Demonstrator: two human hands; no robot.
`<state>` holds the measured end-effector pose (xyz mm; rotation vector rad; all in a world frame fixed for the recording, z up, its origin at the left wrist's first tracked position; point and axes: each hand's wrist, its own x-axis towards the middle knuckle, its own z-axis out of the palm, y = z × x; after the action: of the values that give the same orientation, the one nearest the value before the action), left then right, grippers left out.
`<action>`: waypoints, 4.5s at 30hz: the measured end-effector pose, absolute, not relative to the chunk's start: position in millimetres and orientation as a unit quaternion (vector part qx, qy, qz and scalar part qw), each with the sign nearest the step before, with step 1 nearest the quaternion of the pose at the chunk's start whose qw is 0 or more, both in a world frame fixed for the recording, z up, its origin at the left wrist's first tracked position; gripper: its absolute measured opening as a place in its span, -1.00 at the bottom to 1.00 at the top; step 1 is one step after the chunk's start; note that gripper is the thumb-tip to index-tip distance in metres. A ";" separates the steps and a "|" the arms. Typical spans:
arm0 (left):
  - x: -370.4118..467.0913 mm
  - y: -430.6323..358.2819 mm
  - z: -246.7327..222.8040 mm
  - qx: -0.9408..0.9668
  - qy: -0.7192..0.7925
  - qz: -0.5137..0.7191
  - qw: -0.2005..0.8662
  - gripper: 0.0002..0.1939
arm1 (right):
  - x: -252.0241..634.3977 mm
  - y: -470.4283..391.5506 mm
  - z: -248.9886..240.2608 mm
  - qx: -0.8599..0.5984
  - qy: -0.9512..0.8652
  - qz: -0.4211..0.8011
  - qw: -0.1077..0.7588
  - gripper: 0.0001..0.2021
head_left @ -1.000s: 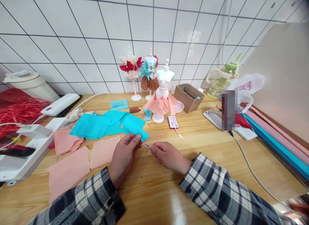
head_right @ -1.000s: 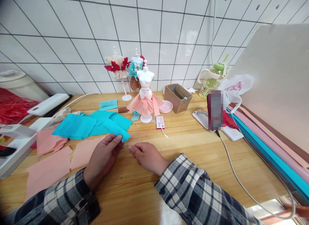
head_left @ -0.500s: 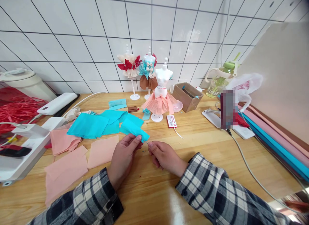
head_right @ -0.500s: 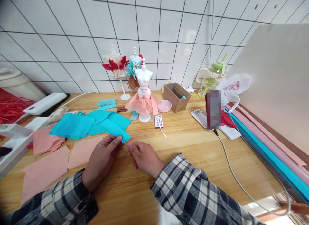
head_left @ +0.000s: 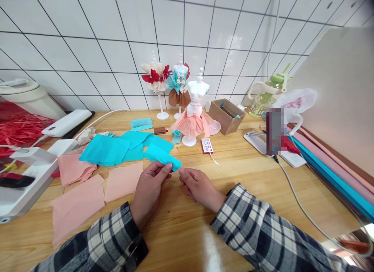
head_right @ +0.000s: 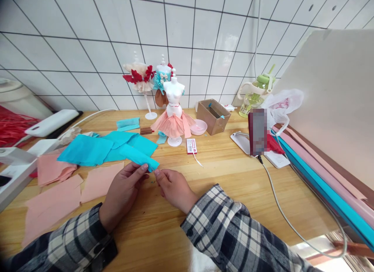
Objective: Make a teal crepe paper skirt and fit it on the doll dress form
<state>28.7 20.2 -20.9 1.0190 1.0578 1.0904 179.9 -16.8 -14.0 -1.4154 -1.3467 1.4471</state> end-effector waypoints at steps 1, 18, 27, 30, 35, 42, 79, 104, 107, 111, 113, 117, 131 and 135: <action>28.5 20.2 -21.1 0.443 0.458 0.472 0.609 -0.74 | 179.8 -16.8 -13.1 -0.547 -0.518 0.558 0.349 -0.56; 29.1 19.5 -23.0 0.442 0.445 0.482 0.612 -0.76 | 179.1 -18.0 -17.9 -0.549 -0.528 0.545 0.350 -0.57; 26.6 20.4 -25.3 0.456 0.438 0.481 0.607 -0.78 | 178.1 -17.2 -17.7 -0.553 -0.522 0.542 0.357 -0.57; 26.7 20.3 -25.2 0.458 0.438 0.480 0.607 -0.79 | 178.2 -17.6 -16.3 -0.549 -0.522 0.546 0.359 -0.58; 28.2 20.5 -24.6 0.450 0.434 0.479 0.617 -0.79 | 177.8 -18.4 -14.5 -0.545 -0.508 0.563 0.359 -0.61; 27.1 20.5 -25.7 0.446 0.435 0.480 0.617 -0.78 | 178.6 -17.4 -14.8 -0.545 -0.521 0.555 0.353 -0.61; 26.3 25.5 -19.7 0.395 0.422 0.468 0.668 -0.77 | 185.4 -16.4 -9.4 -0.535 -0.517 0.580 0.332 -0.55; 24.2 28.5 -22.9 0.391 0.408 0.460 0.685 -0.80 | 188.5 -15.9 -10.6 -0.513 -0.534 0.588 0.324 -0.57; 23.9 28.7 -23.3 0.392 0.403 0.459 0.688 -0.82 | 188.6 -15.4 -11.6 -0.516 -0.544 0.577 0.323 -0.57; 23.9 28.5 -22.5 0.374 0.393 0.468 0.697 -0.84 | 188.6 -15.2 -15.0 -0.522 -0.548 0.573 0.315 -0.58; 24.0 28.6 -22.1 0.365 0.391 0.473 0.700 -0.84 | 188.6 -15.3 -16.1 -0.522 -0.548 0.570 0.319 -0.58; 24.3 29.2 -21.9 0.359 0.400 0.479 0.694 -0.82 | 188.1 -15.6 -14.6 -0.524 -0.532 0.580 0.326 -0.58; 26.1 26.6 -24.1 0.393 0.413 0.483 0.665 -0.79 | 184.2 -16.0 -15.4 -0.514 -0.503 0.606 0.341 -0.57; 25.8 26.6 -24.5 0.403 0.411 0.485 0.658 -0.80 | 183.2 -16.1 -14.0 -0.520 -0.502 0.600 0.344 -0.58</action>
<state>25.8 26.6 -24.5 0.9134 0.9315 1.0981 183.2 -16.1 -14.0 -1.3513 -1.3038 1.5581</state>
